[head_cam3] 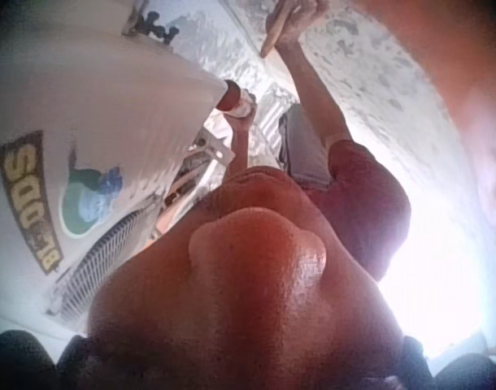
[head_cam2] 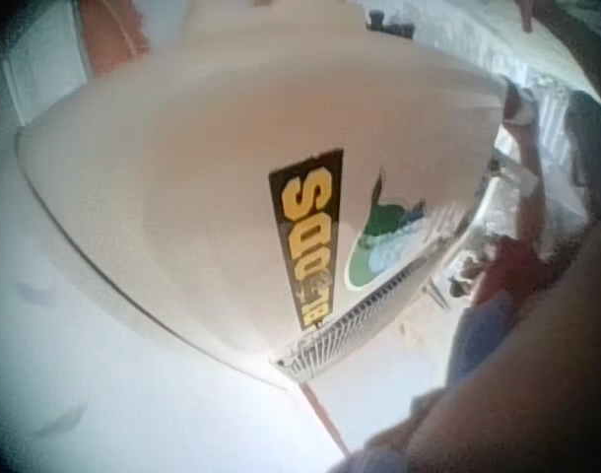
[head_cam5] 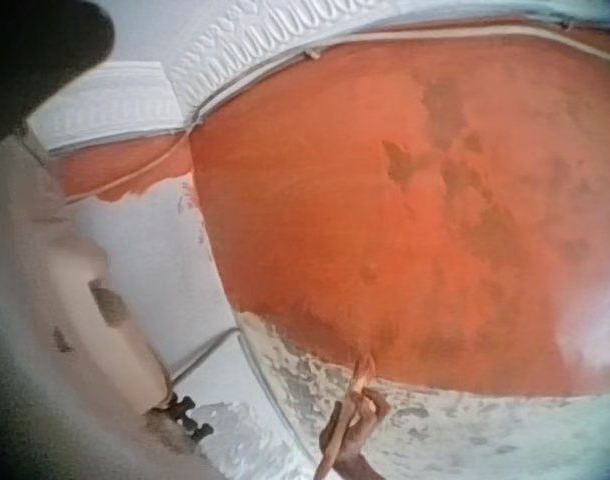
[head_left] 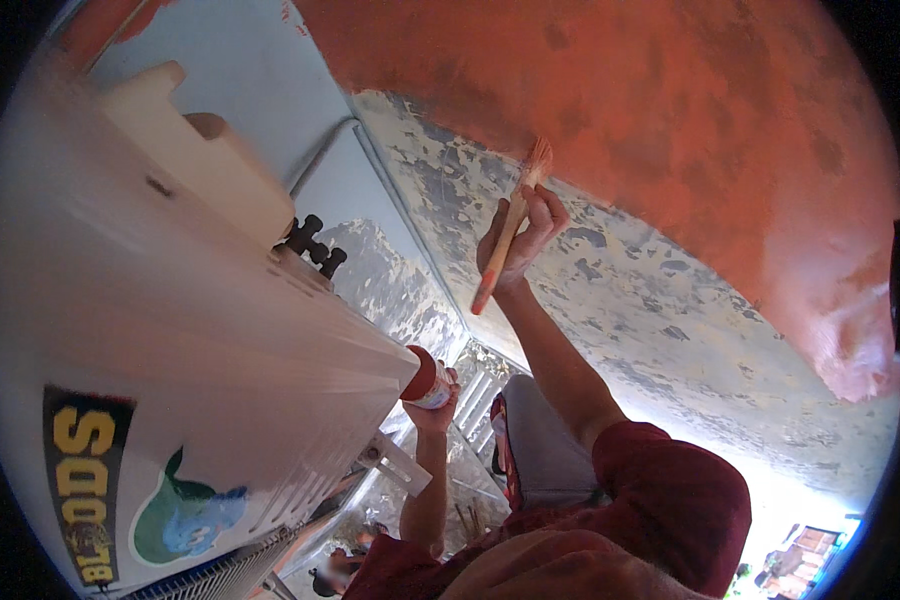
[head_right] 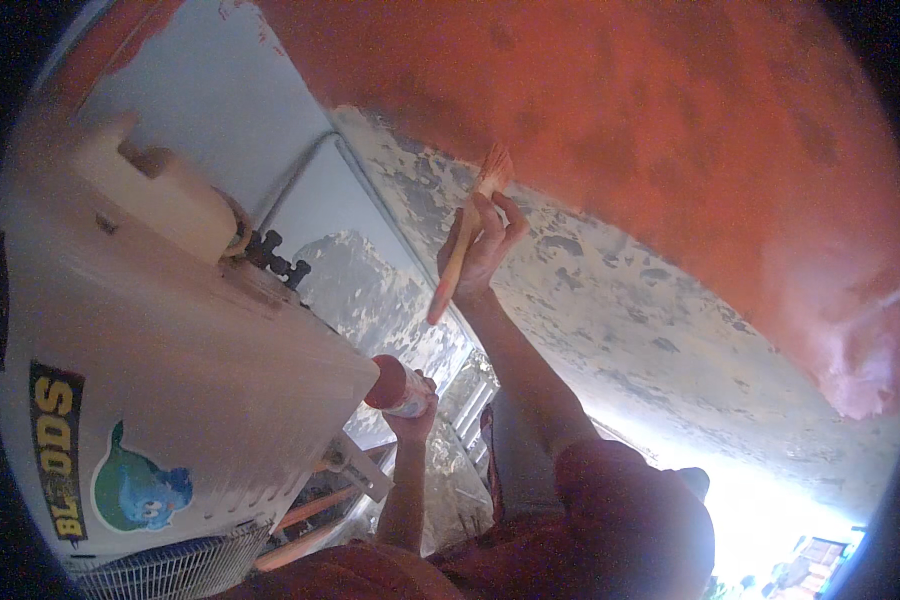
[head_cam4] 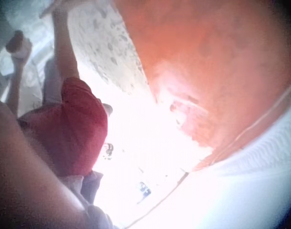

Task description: The person paints a ceiling with orange paint using a brush and a small container. They repeatedly dip the brush into the container and apply paint to the ceiling surface while standing on a ladder.

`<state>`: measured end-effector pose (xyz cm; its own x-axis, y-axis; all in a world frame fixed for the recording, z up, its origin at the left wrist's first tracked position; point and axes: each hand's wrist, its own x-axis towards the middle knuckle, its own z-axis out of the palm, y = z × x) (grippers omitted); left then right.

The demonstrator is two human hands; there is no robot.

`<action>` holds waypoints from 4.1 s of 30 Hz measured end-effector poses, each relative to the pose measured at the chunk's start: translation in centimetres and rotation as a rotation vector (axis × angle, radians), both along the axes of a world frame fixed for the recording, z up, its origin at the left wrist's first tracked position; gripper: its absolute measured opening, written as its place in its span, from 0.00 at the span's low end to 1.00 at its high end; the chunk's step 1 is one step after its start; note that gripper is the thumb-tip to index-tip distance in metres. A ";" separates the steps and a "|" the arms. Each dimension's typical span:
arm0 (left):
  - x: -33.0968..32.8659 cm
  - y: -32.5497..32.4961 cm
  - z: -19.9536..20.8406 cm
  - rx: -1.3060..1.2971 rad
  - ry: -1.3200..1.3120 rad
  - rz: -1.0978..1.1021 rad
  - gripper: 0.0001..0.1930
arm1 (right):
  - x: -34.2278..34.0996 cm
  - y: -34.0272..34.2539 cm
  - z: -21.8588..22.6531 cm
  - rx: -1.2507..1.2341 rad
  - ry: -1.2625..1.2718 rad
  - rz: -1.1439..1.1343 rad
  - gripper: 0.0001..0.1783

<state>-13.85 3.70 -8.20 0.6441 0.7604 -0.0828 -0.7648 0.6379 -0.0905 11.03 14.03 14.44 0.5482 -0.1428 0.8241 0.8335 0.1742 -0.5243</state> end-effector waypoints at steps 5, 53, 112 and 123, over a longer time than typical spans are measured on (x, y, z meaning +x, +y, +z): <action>0.4 0.0 -0.6 -0.084 -0.028 0.007 0.30 | -0.6 8.9 -1.9 -0.243 0.131 0.215 0.21; 25.8 -27.1 13.2 0.211 0.081 -0.822 0.32 | 11.2 -62.3 5.8 -0.562 0.415 0.008 0.16; 26.1 -34.3 11.7 0.279 0.167 -0.925 0.37 | 8.0 -59.0 9.8 -0.793 0.655 0.319 0.07; 26.0 -34.3 12.9 0.335 0.268 -0.886 0.39 | 8.2 -59.4 5.2 -0.453 0.834 0.385 0.09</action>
